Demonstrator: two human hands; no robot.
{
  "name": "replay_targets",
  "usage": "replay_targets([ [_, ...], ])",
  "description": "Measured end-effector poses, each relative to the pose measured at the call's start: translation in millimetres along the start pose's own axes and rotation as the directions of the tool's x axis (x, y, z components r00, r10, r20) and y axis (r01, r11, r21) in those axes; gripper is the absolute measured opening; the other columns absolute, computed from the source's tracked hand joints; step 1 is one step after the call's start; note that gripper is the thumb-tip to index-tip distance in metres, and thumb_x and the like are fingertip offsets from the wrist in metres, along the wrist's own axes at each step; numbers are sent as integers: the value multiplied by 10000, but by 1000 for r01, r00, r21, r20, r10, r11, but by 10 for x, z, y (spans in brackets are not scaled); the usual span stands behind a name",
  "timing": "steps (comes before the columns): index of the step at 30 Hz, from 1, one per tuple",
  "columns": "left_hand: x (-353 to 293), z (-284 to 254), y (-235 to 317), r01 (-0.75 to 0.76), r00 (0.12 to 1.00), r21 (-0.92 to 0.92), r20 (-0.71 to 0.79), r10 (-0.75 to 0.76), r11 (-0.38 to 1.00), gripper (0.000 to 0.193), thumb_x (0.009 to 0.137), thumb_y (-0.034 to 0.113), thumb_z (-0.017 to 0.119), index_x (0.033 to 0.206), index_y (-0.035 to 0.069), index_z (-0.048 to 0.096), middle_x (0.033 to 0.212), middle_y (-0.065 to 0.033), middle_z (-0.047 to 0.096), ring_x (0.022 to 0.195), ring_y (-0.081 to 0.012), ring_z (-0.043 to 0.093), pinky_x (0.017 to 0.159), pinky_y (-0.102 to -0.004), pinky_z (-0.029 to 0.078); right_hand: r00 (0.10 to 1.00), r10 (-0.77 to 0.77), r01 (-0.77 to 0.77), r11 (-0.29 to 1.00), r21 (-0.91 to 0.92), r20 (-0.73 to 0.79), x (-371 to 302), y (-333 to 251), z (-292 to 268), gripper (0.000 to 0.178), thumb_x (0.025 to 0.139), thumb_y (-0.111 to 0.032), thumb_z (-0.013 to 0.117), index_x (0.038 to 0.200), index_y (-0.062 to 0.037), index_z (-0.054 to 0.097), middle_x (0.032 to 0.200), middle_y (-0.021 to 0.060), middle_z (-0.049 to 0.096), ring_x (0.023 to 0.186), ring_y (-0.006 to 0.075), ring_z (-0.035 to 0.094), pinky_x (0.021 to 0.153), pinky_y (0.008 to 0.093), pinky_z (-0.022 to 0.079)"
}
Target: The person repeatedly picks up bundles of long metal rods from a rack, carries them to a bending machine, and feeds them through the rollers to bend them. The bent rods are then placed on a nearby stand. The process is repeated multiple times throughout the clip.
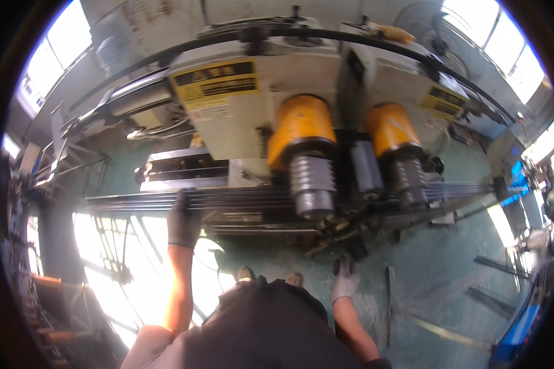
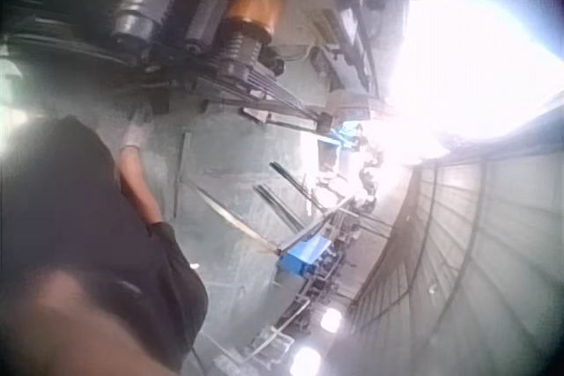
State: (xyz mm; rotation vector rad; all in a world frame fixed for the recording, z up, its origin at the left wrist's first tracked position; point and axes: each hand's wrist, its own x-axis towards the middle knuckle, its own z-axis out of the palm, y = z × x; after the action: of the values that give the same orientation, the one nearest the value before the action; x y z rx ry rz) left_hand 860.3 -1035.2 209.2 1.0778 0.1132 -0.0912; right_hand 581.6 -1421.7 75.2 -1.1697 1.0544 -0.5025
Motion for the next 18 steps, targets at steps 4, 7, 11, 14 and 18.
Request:
replay_targets([
  [4, -18, -253, 178, -195, 979, 538, 62, 192, 820, 445, 1054, 106, 773, 1469, 10, 644, 1238, -119, 818, 1115, -245, 792, 958, -373, 636, 996, 77, -73, 995, -61, 49, 78, 262, 236, 319, 1076, -314, 779, 1173, -13, 740, 1022, 15, 724, 820, 105, 624, 737, 305, 497],
  [7, 248, -844, 454, -70, 996, -265, 28, 80, 962, 447, 1012, 40, 815, 1431, 1, 663, 1241, -111, 815, 1144, -205, 775, 1023, -330, 611, 998, 2, 7, 991, -133, 63, 96, 458, 395, 347, 1067, -310, 792, 1225, -6, 735, 1061, 32, 737, 868, 117, 667, 744, 303, 529],
  [11, 648, -2053, 1127, -103, 981, -354, -193, 35, 930, 267, 1116, 92, 626, 1327, -64, 675, 1263, -174, 784, 1171, -286, 750, 1078, -405, 601, 987, 108, -141, 941, -308, -122, 50, 847, 441, 359, 1062, -297, 790, 1277, -14, 739, 1121, 59, 758, 919, 155, 697, 808, 315, 559],
  [14, 982, -2840, 1652, -181, 923, -508, -384, -33, 842, 223, 1084, 42, 602, 1257, -72, 685, 1150, -182, 759, 1083, -312, 759, 1024, -434, 652, 987, 140, -114, 959, -261, 81, 65, 1248, 317, 318, 1064, -229, 770, 1314, -35, 739, 1209, 83, 763, 1043, 182, 706, 902, 328, 578],
  [18, 1224, -3588, 2102, -294, 872, -455, -487, 41, 840, 228, 1085, 77, 611, 1246, -68, 681, 1157, -187, 748, 1077, -347, 754, 1016, -472, 655, 923, -60, 382, 283, -880, 381, 113, 1699, 124, 328, 1128, -204, 596, 1396, -50, 705, 1412, 134, 720, 1295, 260, 669, 1088, 414, 551],
])
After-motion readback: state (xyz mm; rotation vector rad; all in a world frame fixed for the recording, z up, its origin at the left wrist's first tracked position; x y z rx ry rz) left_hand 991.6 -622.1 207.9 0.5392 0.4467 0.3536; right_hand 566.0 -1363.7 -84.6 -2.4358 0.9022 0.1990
